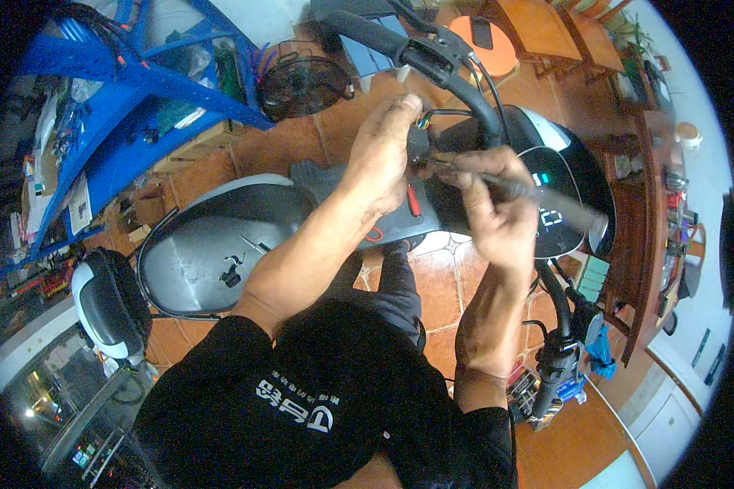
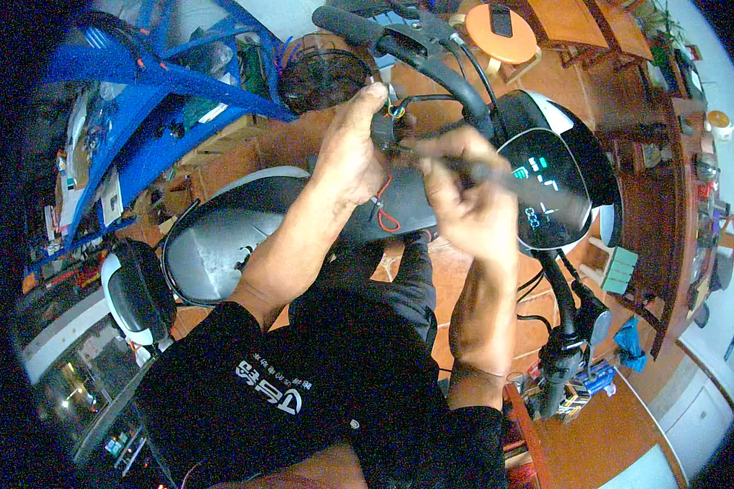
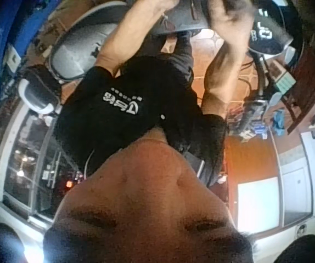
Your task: The person uses a screwdriver to adjust wires inside a small black electrical component attached to an electric scooter's handlebar. They repeatedly loosen and tighten screws while manipulating the internal wiring.
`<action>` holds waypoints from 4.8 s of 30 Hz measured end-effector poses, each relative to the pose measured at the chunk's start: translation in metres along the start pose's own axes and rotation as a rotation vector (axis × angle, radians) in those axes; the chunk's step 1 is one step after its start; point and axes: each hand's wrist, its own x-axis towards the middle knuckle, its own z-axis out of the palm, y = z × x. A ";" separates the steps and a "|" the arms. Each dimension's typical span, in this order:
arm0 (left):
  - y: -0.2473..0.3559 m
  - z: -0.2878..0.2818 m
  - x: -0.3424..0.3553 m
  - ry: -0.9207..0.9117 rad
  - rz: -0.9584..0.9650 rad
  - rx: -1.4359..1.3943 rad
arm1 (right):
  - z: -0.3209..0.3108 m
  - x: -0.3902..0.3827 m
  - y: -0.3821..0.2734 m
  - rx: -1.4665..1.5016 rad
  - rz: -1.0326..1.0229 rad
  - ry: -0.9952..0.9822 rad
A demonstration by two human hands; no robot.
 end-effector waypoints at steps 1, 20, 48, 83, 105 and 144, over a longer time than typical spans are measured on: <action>0.000 0.000 -0.001 -0.010 -0.011 -0.006 | -0.005 0.005 0.000 0.080 0.084 -0.059; 0.003 -0.004 0.005 -0.023 -0.165 -0.185 | 0.008 -0.017 0.022 0.293 -0.054 0.036; -0.001 0.002 0.013 0.014 -0.025 -0.164 | 0.028 -0.011 0.011 -0.083 -0.199 0.209; -0.013 -0.034 0.033 -0.529 0.055 -0.285 | 0.056 -0.025 0.043 -0.090 -0.414 0.206; -0.014 -0.035 0.038 -0.515 0.071 -0.298 | 0.054 -0.020 0.043 -0.098 -0.383 0.166; -0.015 -0.056 0.047 -0.534 0.049 -0.165 | 0.024 -0.003 0.059 0.074 -0.143 0.114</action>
